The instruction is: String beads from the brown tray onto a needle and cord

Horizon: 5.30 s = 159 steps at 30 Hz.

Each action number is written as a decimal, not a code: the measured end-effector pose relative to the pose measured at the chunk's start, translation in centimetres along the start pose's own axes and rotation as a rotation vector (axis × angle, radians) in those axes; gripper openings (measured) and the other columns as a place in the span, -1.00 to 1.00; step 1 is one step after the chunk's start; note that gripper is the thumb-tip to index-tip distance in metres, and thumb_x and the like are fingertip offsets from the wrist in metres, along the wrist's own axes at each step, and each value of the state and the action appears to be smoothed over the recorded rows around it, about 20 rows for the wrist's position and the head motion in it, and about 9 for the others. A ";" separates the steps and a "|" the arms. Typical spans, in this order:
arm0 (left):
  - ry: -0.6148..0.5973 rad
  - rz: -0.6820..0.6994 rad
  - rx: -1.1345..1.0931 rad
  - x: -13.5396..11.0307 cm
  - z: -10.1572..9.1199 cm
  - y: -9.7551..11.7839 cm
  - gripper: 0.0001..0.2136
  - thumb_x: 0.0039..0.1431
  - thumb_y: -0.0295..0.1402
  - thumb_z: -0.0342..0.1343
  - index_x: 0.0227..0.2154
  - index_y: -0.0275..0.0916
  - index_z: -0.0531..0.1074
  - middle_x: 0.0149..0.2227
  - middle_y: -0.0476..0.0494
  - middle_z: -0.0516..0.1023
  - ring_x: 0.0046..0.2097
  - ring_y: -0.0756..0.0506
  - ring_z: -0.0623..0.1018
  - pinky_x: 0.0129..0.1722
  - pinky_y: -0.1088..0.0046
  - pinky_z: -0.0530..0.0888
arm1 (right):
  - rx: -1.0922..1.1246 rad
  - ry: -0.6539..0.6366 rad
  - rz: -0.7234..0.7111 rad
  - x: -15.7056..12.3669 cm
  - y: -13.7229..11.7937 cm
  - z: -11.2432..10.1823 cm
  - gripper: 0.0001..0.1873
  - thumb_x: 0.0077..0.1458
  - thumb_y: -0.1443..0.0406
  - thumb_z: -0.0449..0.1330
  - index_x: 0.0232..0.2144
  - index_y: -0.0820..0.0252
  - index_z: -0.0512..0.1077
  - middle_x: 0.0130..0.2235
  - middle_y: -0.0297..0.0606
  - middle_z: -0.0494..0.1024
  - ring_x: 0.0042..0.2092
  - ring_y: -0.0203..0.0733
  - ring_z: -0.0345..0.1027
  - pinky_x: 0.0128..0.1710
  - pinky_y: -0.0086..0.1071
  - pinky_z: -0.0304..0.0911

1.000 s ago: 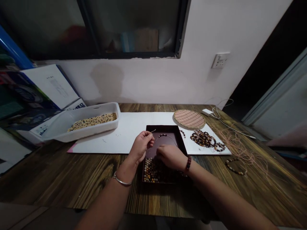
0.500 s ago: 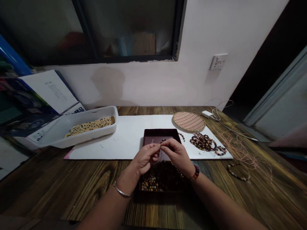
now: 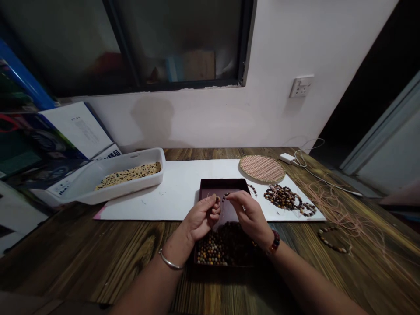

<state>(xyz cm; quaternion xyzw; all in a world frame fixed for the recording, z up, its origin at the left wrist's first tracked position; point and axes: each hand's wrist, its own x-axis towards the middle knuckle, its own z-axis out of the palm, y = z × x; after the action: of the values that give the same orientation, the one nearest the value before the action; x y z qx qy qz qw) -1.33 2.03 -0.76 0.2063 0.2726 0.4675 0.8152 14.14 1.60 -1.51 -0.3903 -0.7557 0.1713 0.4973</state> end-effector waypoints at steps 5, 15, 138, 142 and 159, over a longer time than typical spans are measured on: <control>0.019 0.007 -0.005 -0.1 -0.1 -0.1 -0.89 -0.03 -0.48 0.22 -0.53 -0.39 0.39 -0.58 0.00 0.34 -0.59 0.18 0.32 -0.65 0.79 0.28 | -0.064 -0.032 -0.001 -0.2 -0.4 0.1 -0.78 0.16 0.38 -0.05 -0.24 0.16 0.37 -0.30 -0.21 0.50 -0.27 -0.20 0.39 -0.26 -0.35 0.31; 0.053 0.014 -0.053 0.0 -0.6 -0.2 -0.96 0.04 -0.54 0.15 -0.49 -0.38 0.41 -0.49 -0.08 0.46 -0.52 0.14 0.44 -0.52 0.74 0.43 | -0.108 0.012 -0.058 -0.5 -0.7 0.0 -0.80 0.15 0.40 -0.03 -0.27 0.16 0.38 -0.31 -0.20 0.52 -0.29 -0.21 0.40 -0.28 -0.38 0.31; 0.213 0.365 0.700 0.0 0.6 -1.2 -0.74 -0.06 -0.13 0.13 -0.49 -0.26 0.37 -0.70 0.10 0.27 -0.62 0.08 0.24 -0.59 0.56 0.18 | -0.159 -0.151 0.037 -0.7 -0.8 0.3 -0.83 0.13 0.42 -0.02 -0.35 0.18 0.35 -0.38 -0.24 0.48 -0.36 -0.23 0.35 -0.36 -0.41 0.25; 0.204 0.383 0.684 0.0 0.5 -1.2 -0.74 -0.05 -0.13 0.12 -0.49 -0.25 0.36 -0.70 0.11 0.27 -0.63 0.08 0.23 -0.59 0.56 0.18 | -0.103 -0.151 0.069 -0.7 -1.0 0.1 -0.84 0.13 0.39 0.00 -0.40 0.17 0.37 -0.42 -0.26 0.48 -0.38 -0.24 0.34 -0.39 -0.43 0.23; 0.149 0.377 0.722 -0.1 0.5 -1.3 -0.77 0.01 -0.17 0.09 -0.48 -0.27 0.35 -0.67 0.08 0.33 -0.60 0.08 0.29 -0.55 0.56 0.24 | -0.138 -0.105 0.089 -0.7 -1.2 -0.2 -0.83 0.11 0.36 0.05 -0.36 0.15 0.46 -0.42 -0.29 0.56 -0.41 -0.26 0.40 -0.42 -0.46 0.23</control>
<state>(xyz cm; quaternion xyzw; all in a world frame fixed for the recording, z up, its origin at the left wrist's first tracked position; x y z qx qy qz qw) -0.24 1.27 -1.09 0.4909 0.4349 0.4966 0.5685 13.90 0.26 -1.06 -0.4470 -0.7728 0.1610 0.4208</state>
